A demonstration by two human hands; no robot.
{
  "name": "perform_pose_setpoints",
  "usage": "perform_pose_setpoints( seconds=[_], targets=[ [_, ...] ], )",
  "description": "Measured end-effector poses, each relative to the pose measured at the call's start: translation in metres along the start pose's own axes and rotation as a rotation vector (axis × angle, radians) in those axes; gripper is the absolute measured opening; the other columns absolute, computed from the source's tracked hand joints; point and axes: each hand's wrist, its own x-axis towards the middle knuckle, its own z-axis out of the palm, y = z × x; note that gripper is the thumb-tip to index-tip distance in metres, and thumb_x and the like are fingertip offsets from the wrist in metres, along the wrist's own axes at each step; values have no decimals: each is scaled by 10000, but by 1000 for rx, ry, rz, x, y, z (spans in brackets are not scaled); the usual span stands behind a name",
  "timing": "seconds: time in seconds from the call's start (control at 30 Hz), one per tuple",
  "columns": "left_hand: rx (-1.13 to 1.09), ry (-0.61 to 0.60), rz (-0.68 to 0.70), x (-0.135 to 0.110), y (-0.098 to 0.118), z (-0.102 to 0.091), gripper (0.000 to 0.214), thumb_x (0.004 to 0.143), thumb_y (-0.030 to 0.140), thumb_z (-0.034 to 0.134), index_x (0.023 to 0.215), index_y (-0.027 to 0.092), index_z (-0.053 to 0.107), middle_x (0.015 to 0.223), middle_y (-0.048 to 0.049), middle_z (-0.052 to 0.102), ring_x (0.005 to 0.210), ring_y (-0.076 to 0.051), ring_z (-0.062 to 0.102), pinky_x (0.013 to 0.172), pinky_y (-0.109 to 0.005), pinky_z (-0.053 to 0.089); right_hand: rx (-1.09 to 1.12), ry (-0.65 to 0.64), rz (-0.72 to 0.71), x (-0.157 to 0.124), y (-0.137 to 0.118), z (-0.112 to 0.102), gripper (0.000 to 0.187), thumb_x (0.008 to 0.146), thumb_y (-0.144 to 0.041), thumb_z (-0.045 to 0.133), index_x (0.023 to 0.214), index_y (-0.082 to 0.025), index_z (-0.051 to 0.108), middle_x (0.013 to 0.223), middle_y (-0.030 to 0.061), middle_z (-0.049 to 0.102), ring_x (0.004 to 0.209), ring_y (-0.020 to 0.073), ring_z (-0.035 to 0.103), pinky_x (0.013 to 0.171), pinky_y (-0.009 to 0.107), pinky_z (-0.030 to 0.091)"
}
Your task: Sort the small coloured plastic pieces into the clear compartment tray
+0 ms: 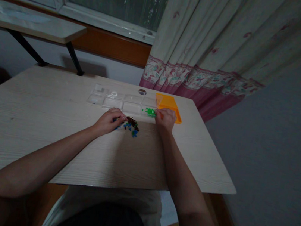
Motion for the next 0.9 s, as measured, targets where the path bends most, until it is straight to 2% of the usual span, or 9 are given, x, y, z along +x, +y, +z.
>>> perform_pose_setpoints(
  seconds=[0.4,0.53,0.9],
  targets=[
    [27,-10,5,0,-1,0,274,968,391,510,924,206,708,899,-51,708,882,-182,620,887,-356,429,14,24,-18,1,1,0,284,933,-369,532,988,-218,767,989,69,698,1007,237,509,909,382,350],
    [80,-36,-16,0,4,-1,233,931,400,566,957,216,706,919,-52,698,919,-200,600,894,-369,426,26,39,-28,2,0,-1,300,933,-370,517,962,-207,768,970,77,699,997,239,513,907,382,352],
    [232,-77,-1,-2,4,1,171,901,295,592,1013,238,708,989,-66,626,1015,-233,516,947,-408,400,24,43,-45,1,-1,-1,298,934,-372,529,971,-199,768,961,80,702,984,229,529,900,361,360]
  ],
)
